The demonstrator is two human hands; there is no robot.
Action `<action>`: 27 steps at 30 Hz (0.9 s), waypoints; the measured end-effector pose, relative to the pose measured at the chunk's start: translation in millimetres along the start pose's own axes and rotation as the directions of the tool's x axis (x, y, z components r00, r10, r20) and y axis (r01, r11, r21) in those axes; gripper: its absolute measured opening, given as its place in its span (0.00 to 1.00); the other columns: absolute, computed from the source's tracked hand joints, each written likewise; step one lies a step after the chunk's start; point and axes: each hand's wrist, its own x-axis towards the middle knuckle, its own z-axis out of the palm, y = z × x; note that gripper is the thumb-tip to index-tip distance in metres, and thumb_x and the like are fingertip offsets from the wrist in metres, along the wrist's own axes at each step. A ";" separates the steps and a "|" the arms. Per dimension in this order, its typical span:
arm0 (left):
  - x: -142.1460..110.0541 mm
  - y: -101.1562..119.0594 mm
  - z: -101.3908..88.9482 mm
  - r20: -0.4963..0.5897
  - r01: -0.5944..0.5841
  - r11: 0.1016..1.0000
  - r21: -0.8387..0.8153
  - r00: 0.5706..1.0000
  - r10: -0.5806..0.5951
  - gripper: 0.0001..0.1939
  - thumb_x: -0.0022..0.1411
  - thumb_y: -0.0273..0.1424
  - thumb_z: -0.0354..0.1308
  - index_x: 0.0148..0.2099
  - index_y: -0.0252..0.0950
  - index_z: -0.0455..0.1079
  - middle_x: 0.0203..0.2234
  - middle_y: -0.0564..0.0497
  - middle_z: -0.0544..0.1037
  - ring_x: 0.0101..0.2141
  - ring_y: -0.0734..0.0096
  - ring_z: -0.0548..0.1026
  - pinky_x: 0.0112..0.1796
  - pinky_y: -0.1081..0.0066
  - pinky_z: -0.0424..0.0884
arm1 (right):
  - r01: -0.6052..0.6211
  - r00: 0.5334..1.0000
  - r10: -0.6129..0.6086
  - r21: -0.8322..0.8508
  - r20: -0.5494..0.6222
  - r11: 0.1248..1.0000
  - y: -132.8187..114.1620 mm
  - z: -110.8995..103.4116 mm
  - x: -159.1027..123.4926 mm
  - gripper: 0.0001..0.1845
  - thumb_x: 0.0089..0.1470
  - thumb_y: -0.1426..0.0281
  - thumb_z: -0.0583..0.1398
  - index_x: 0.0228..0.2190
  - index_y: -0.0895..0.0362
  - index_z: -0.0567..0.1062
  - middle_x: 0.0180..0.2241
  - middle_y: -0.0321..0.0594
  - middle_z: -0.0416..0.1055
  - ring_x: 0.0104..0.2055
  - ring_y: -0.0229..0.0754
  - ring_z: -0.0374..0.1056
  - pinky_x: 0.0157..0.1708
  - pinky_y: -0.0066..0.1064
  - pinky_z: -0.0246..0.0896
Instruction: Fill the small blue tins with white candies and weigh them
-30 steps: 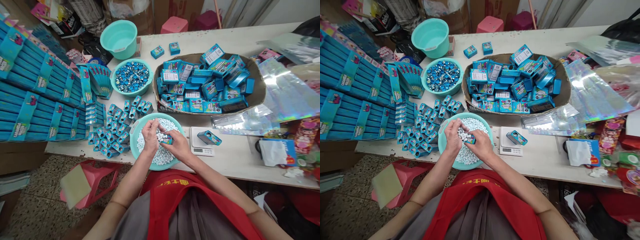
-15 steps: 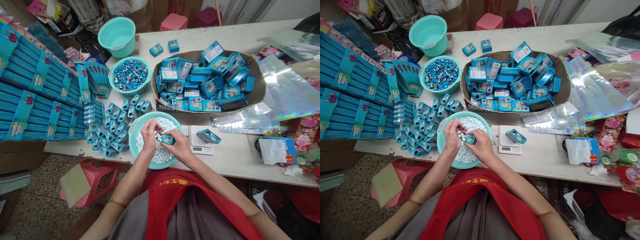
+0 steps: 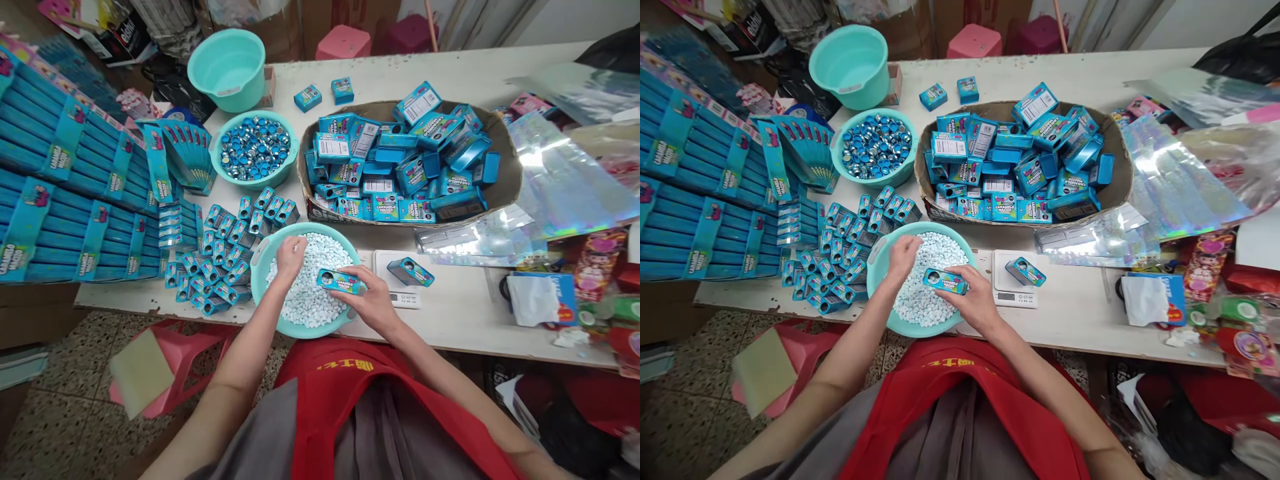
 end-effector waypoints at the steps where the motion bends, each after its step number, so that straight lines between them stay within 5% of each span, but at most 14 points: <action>1: 4.5 -15.3 5.5 0.060 -0.062 0.991 0.122 0.997 0.055 0.09 0.52 0.38 0.62 0.27 0.38 0.72 0.29 0.48 0.76 0.38 0.61 0.72 0.45 0.63 0.66 | -0.004 1.000 0.004 -0.007 -0.008 1.000 0.5 -2.1 -1.3 0.16 0.46 0.61 0.67 0.38 0.51 0.75 0.37 0.40 0.73 0.41 0.46 0.70 0.42 0.39 0.67; 6: -7.7 -55.3 31.1 0.235 -0.218 0.869 0.443 0.964 0.122 0.07 0.56 0.35 0.60 0.37 0.39 0.71 0.40 0.44 0.74 0.48 0.56 0.67 0.51 0.59 0.59 | 0.026 0.999 -0.028 -0.046 -0.042 0.999 2.9 -6.6 0.2 0.17 0.46 0.62 0.67 0.39 0.51 0.74 0.38 0.40 0.73 0.43 0.46 0.70 0.44 0.39 0.66; 9: -22.7 -59.1 24.8 0.251 -0.164 0.872 0.462 0.967 0.049 0.07 0.53 0.37 0.62 0.32 0.40 0.70 0.35 0.46 0.74 0.44 0.58 0.69 0.46 0.64 0.62 | -0.023 0.998 0.018 -0.080 -0.061 0.997 7.1 -6.2 3.9 0.16 0.46 0.61 0.66 0.38 0.52 0.74 0.37 0.41 0.73 0.41 0.46 0.70 0.42 0.39 0.66; 13: -31.7 -57.2 4.2 0.098 0.034 0.943 0.331 0.993 -0.070 0.09 0.50 0.37 0.63 0.25 0.39 0.68 0.25 0.52 0.71 0.33 0.65 0.70 0.36 0.70 0.64 | -0.086 0.995 0.080 -0.093 -0.062 0.992 11.6 -6.0 5.9 0.16 0.45 0.61 0.66 0.37 0.53 0.74 0.35 0.40 0.73 0.39 0.46 0.70 0.39 0.38 0.66; 15: -33.9 -47.4 -3.5 0.005 0.214 0.969 0.127 0.976 -0.217 0.13 0.49 0.40 0.62 0.23 0.37 0.65 0.19 0.55 0.68 0.25 0.72 0.67 0.28 0.73 0.63 | -0.087 0.995 0.081 -0.114 -0.056 0.990 12.0 -5.7 5.2 0.16 0.45 0.60 0.66 0.37 0.52 0.74 0.35 0.40 0.73 0.39 0.46 0.70 0.40 0.38 0.66; 18: -38.7 -16.0 -10.0 0.014 0.402 0.871 -0.282 0.909 -0.416 0.17 0.48 0.42 0.62 0.24 0.36 0.61 0.17 0.58 0.65 0.16 0.80 0.59 0.18 0.76 0.54 | -0.047 0.999 0.044 -0.155 -0.027 0.987 11.4 -1.5 3.8 0.16 0.47 0.61 0.66 0.38 0.52 0.73 0.36 0.40 0.73 0.41 0.47 0.70 0.41 0.39 0.65; 22: -48.4 38.0 -11.5 0.113 0.344 0.737 -0.582 0.932 -0.346 0.14 0.49 0.39 0.62 0.27 0.37 0.62 0.18 0.56 0.67 0.15 0.80 0.62 0.16 0.78 0.55 | 0.030 0.997 -0.015 -0.217 0.070 0.976 10.9 13.5 4.4 0.14 0.48 0.64 0.65 0.39 0.53 0.73 0.36 0.42 0.73 0.41 0.48 0.69 0.40 0.38 0.64; 27: -56.2 70.9 -8.7 0.056 0.221 0.727 -0.650 0.968 -0.245 0.13 0.51 0.39 0.59 0.27 0.37 0.61 0.19 0.55 0.68 0.21 0.74 0.71 0.24 0.73 0.68 | 0.082 0.983 -0.024 -0.315 0.184 0.946 2.6 31.0 7.2 0.15 0.48 0.65 0.65 0.39 0.53 0.73 0.36 0.42 0.74 0.41 0.49 0.69 0.40 0.39 0.62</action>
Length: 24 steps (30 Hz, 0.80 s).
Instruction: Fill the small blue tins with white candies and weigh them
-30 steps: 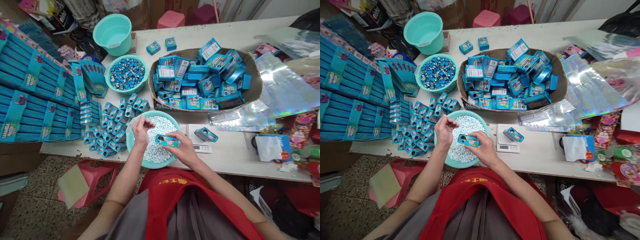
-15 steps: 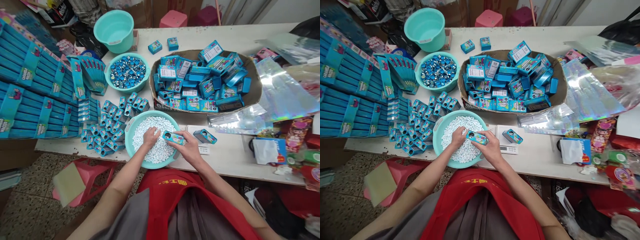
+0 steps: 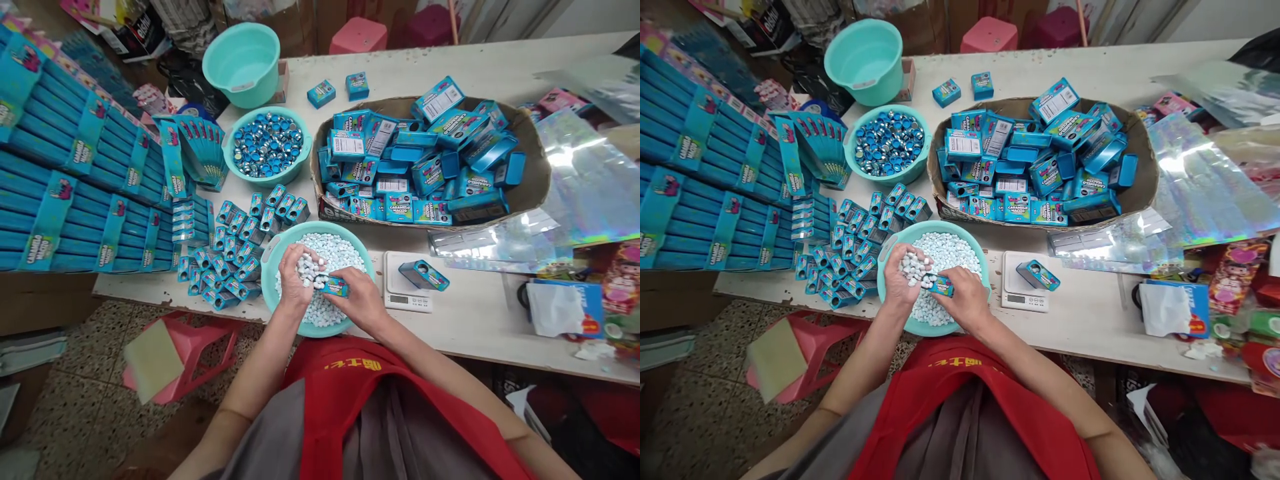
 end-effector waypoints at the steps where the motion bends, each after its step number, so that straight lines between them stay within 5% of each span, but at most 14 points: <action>1: -0.7 0.5 0.9 -0.013 -0.031 0.999 0.008 0.999 0.031 0.13 0.51 0.40 0.59 0.27 0.37 0.61 0.19 0.55 0.69 0.21 0.73 0.72 0.24 0.73 0.68 | 0.008 1.000 -0.008 -0.007 -0.001 1.000 -3.1 0.1 0.8 0.15 0.48 0.65 0.65 0.39 0.53 0.73 0.37 0.42 0.74 0.41 0.49 0.69 0.40 0.39 0.62; 24: -4.5 -8.6 16.2 -0.108 -0.149 0.981 0.127 0.981 0.163 0.20 0.54 0.43 0.61 0.22 0.36 0.58 0.17 0.56 0.69 0.20 0.76 0.70 0.24 0.74 0.67 | -0.016 0.996 0.024 0.100 -0.085 0.995 -6.7 -7.9 1.8 0.15 0.45 0.68 0.67 0.38 0.54 0.73 0.35 0.40 0.73 0.41 0.48 0.68 0.40 0.38 0.62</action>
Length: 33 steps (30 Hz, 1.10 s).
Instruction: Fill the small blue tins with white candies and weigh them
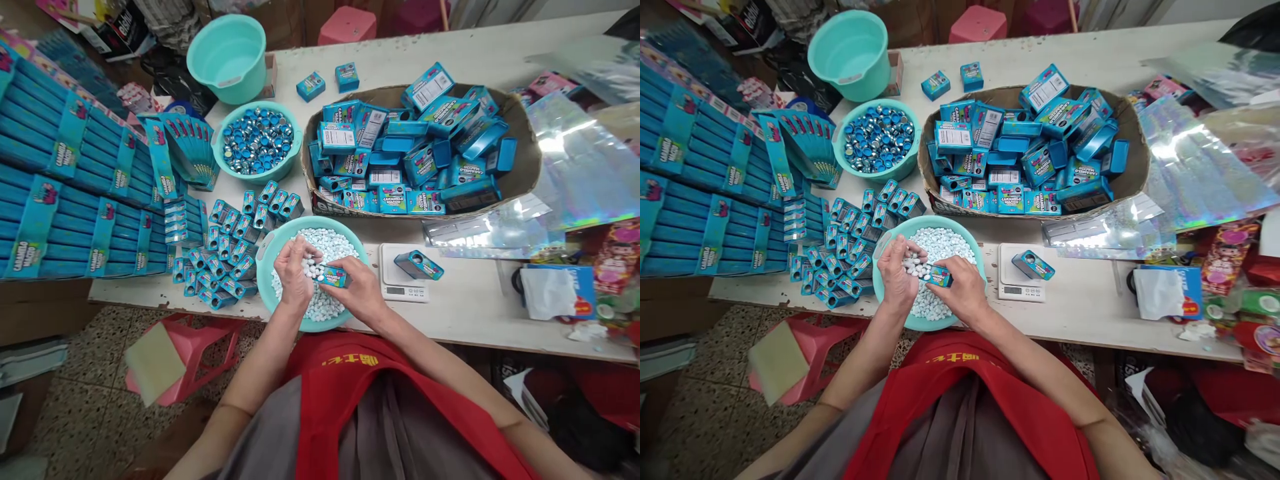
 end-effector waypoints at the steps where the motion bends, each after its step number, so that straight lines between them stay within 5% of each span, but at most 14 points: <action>1: -0.1 0.2 0.8 0.001 -0.004 1.000 -0.001 1.000 0.004 0.20 0.54 0.43 0.61 0.22 0.36 0.58 0.17 0.56 0.68 0.20 0.77 0.70 0.24 0.75 0.67 | 0.007 1.000 -0.007 -0.001 -0.008 1.000 -0.2 -0.3 0.2 0.15 0.45 0.68 0.67 0.38 0.54 0.73 0.35 0.40 0.73 0.41 0.48 0.68 0.40 0.38 0.62; 12: 2.6 -14.2 8.7 0.038 0.039 0.999 0.006 0.998 -0.040 0.22 0.52 0.45 0.63 0.22 0.34 0.60 0.17 0.57 0.64 0.15 0.84 0.61 0.15 0.79 0.53 | -0.041 0.999 0.042 0.033 -0.021 0.999 7.3 0.2 3.5 0.15 0.43 0.70 0.67 0.36 0.55 0.74 0.34 0.41 0.72 0.40 0.48 0.68 0.40 0.38 0.62; 18: 7.4 -2.1 2.4 0.076 0.111 0.993 -0.029 0.991 -0.108 0.24 0.51 0.49 0.62 0.23 0.35 0.59 0.17 0.57 0.63 0.13 0.85 0.57 0.14 0.78 0.48 | -0.137 0.990 0.136 0.314 0.025 0.940 18.5 -4.3 -0.4 0.17 0.42 0.66 0.68 0.37 0.54 0.75 0.36 0.39 0.73 0.41 0.45 0.69 0.43 0.37 0.63; 21: 25.7 -12.0 -20.0 0.067 0.114 0.981 0.160 0.990 -0.126 0.24 0.55 0.51 0.56 0.24 0.36 0.61 0.20 0.54 0.67 0.17 0.80 0.62 0.17 0.78 0.55 | -0.204 0.978 0.194 0.478 0.071 0.854 27.4 -12.0 -11.4 0.20 0.38 0.63 0.70 0.36 0.54 0.76 0.37 0.38 0.73 0.42 0.45 0.69 0.44 0.36 0.63; 23: 38.4 -26.1 -37.8 0.125 0.074 0.870 0.488 0.980 -0.153 0.19 0.55 0.48 0.57 0.26 0.36 0.66 0.26 0.50 0.73 0.25 0.71 0.71 0.25 0.73 0.66 | -0.253 0.967 0.232 0.554 0.109 0.793 34.3 -21.7 -24.9 0.23 0.35 0.61 0.71 0.36 0.54 0.76 0.37 0.38 0.73 0.41 0.44 0.69 0.42 0.35 0.65; 26: 49.2 -48.6 -52.1 0.260 -0.148 0.514 0.845 0.953 -0.153 0.10 0.52 0.37 0.60 0.34 0.37 0.73 0.37 0.45 0.77 0.44 0.56 0.72 0.46 0.60 0.68 | -0.321 0.944 0.307 0.566 0.124 0.759 46.2 -44.7 -55.9 0.23 0.34 0.61 0.72 0.36 0.53 0.77 0.38 0.38 0.74 0.40 0.44 0.70 0.41 0.35 0.66; 29: 46.0 -62.9 -37.8 0.357 -0.306 0.398 0.865 0.932 -0.060 0.11 0.55 0.33 0.56 0.41 0.37 0.74 0.42 0.44 0.76 0.48 0.55 0.70 0.50 0.57 0.65 | -0.405 0.892 0.450 0.525 0.048 0.748 61.6 -74.2 -95.5 0.22 0.35 0.61 0.71 0.35 0.54 0.77 0.37 0.39 0.75 0.39 0.44 0.71 0.40 0.35 0.67; 31: 38.7 -68.6 -13.1 0.425 -0.376 0.453 0.808 0.905 -0.006 0.11 0.58 0.33 0.54 0.42 0.37 0.73 0.41 0.45 0.75 0.45 0.59 0.72 0.45 0.61 0.68 | -0.457 0.819 0.569 0.520 -0.071 0.722 76.5 -92.7 -120.8 0.22 0.36 0.61 0.71 0.35 0.54 0.76 0.37 0.40 0.75 0.38 0.44 0.71 0.40 0.36 0.68; 33: 30.5 -75.4 18.7 0.519 -0.445 0.523 0.727 0.855 0.007 0.10 0.59 0.33 0.53 0.42 0.38 0.73 0.39 0.47 0.75 0.40 0.63 0.73 0.42 0.65 0.69 | -0.495 0.695 0.677 0.522 -0.243 0.695 97.9 -106.5 -140.3 0.23 0.36 0.61 0.70 0.36 0.55 0.75 0.36 0.40 0.75 0.37 0.44 0.71 0.40 0.38 0.67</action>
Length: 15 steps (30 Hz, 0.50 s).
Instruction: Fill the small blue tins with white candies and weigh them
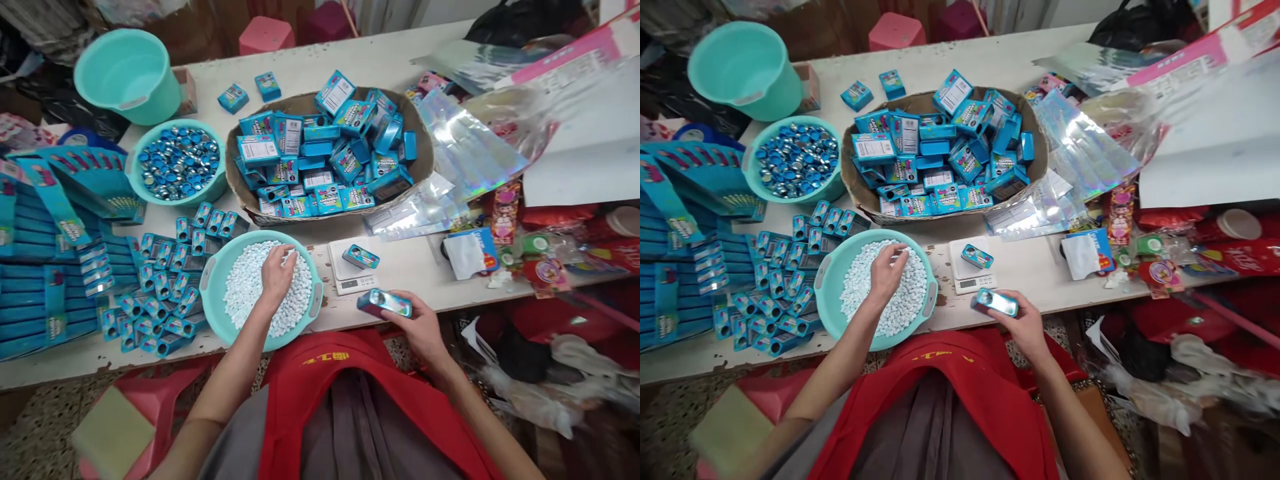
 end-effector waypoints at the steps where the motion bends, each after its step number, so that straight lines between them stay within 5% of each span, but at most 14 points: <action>1: 5.5 11.3 12.7 0.051 -0.045 0.998 -0.041 0.998 0.047 0.10 0.59 0.32 0.54 0.42 0.39 0.73 0.39 0.48 0.75 0.39 0.65 0.73 0.42 0.66 0.68 | -0.014 0.991 0.013 -0.002 -0.130 1.000 10.3 -10.5 5.6 0.24 0.35 0.60 0.70 0.36 0.56 0.75 0.35 0.39 0.75 0.36 0.44 0.71 0.40 0.39 0.67; 4: 22.6 37.3 53.9 0.269 -0.137 0.972 -0.190 0.945 0.186 0.13 0.55 0.29 0.59 0.44 0.42 0.74 0.42 0.48 0.75 0.42 0.62 0.72 0.48 0.66 0.64 | -0.008 0.898 0.006 -0.003 -0.441 1.000 45.0 -30.2 33.1 0.28 0.32 0.59 0.70 0.37 0.57 0.72 0.32 0.38 0.73 0.33 0.43 0.69 0.39 0.40 0.66; 7: 35.5 47.3 91.3 0.456 -0.151 0.941 -0.302 0.844 0.282 0.22 0.44 0.26 0.67 0.44 0.43 0.75 0.46 0.48 0.74 0.48 0.56 0.68 0.52 0.64 0.59 | 0.006 0.827 -0.022 -0.032 -0.562 0.999 74.0 -37.3 60.8 0.31 0.30 0.57 0.69 0.36 0.59 0.71 0.33 0.38 0.70 0.35 0.44 0.68 0.42 0.42 0.65; 11: 38.0 44.6 115.3 0.575 -0.142 0.946 -0.291 0.764 0.292 0.14 0.43 0.27 0.67 0.36 0.42 0.76 0.36 0.48 0.76 0.40 0.57 0.70 0.47 0.66 0.60 | 0.069 0.798 -0.216 -0.270 -0.563 0.960 77.5 -35.8 66.1 0.31 0.37 0.53 0.66 0.40 0.59 0.69 0.41 0.46 0.69 0.46 0.52 0.66 0.49 0.50 0.60; 13: 32.8 43.4 112.9 0.555 -0.120 0.948 -0.295 0.786 0.272 0.12 0.44 0.28 0.67 0.35 0.42 0.76 0.34 0.48 0.75 0.38 0.59 0.70 0.45 0.68 0.60 | 0.157 0.761 -0.408 -0.468 -0.504 0.870 62.7 -28.5 58.9 0.33 0.42 0.55 0.66 0.46 0.59 0.68 0.49 0.53 0.65 0.56 0.56 0.59 0.55 0.54 0.53; 15: 24.3 44.5 102.8 0.524 -0.080 0.943 -0.322 0.815 0.247 0.14 0.44 0.29 0.68 0.37 0.42 0.76 0.35 0.49 0.75 0.39 0.60 0.70 0.44 0.69 0.61 | 0.266 0.775 -0.515 -0.549 -0.367 0.793 41.7 -15.1 53.5 0.37 0.44 0.55 0.65 0.52 0.60 0.64 0.54 0.57 0.61 0.59 0.55 0.55 0.58 0.53 0.50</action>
